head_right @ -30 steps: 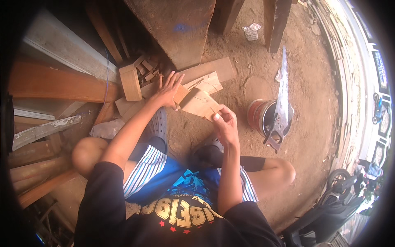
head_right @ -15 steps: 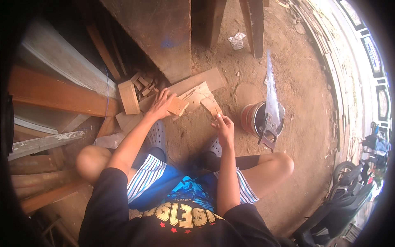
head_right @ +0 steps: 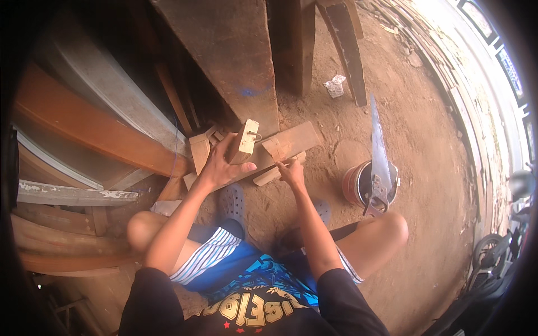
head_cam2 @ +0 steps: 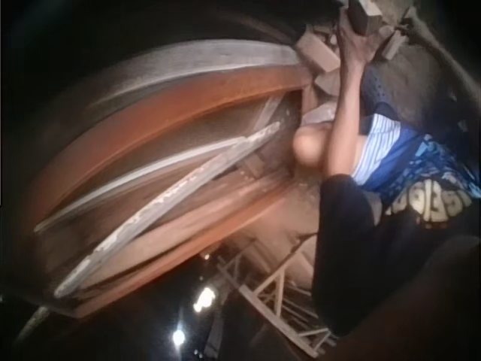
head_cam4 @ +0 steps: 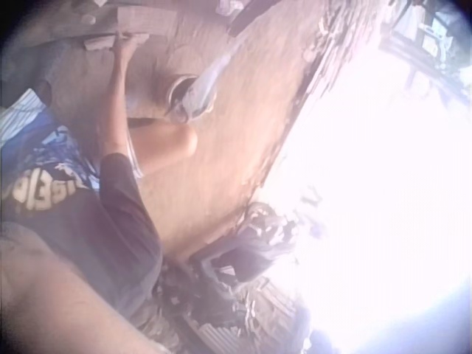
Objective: The person sits on the ground and assembles small wooden blocks by hand, fitting them together and occasionally using a small metal tool to adjust or mark the pieces. The person handles several wooden blocks and a metal tool, placing assembled pieces aside.
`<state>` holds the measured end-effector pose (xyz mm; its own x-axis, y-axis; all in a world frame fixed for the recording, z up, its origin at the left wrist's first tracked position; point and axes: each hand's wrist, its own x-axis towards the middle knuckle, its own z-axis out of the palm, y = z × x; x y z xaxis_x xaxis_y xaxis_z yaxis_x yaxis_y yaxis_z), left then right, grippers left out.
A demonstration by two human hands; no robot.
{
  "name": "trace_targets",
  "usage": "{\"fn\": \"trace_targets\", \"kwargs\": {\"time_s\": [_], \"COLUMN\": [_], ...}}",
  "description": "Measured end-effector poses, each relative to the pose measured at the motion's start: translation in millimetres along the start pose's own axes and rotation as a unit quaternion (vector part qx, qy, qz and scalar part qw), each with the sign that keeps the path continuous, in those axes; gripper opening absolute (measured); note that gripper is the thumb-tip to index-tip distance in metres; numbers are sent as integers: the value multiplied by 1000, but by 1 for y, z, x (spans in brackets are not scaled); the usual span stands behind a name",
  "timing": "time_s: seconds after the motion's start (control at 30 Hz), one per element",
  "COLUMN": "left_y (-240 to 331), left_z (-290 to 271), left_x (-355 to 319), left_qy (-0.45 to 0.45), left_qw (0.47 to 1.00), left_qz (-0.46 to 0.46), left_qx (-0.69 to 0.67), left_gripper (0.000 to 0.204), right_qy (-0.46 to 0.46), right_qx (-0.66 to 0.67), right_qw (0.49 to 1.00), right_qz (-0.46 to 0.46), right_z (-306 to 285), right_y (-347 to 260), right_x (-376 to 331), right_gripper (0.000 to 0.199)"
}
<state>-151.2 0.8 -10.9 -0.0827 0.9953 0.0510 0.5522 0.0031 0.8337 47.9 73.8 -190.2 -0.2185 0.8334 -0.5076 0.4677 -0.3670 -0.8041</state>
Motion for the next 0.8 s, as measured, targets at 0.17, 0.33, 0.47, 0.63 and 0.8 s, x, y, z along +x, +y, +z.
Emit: {"fn": "trace_targets", "kwargs": {"time_s": [0.17, 0.33, 0.47, 0.63, 0.8], "left_y": [58, 75, 83, 94, 89], "left_z": [-11, -16, -17, -22, -22], "left_x": [-26, -42, -48, -54, -58], "left_qy": [24, 58, 56, 23, -60], "left_qw": [998, 994, 989, 986, 967], "left_qz": [34, 71, 100, 85, -9], "left_qx": [-57, -50, -91, -140, -249], "left_gripper": [82, 82, 84, 83, 80], "right_qy": [-8, -105, -199, -164, -92], "right_qx": [-156, 65, 114, 92, 60], "right_qw": [979, 949, 923, 916, 920], "right_qz": [-128, -290, -310, -353, -376], "right_z": [-52, -92, -102, -98, -93], "right_y": [-64, -210, -230, -222, -215], "right_x": [-2, -117, -185, -195, -198], "right_gripper": [31, 28, 16, 12, 11]}}
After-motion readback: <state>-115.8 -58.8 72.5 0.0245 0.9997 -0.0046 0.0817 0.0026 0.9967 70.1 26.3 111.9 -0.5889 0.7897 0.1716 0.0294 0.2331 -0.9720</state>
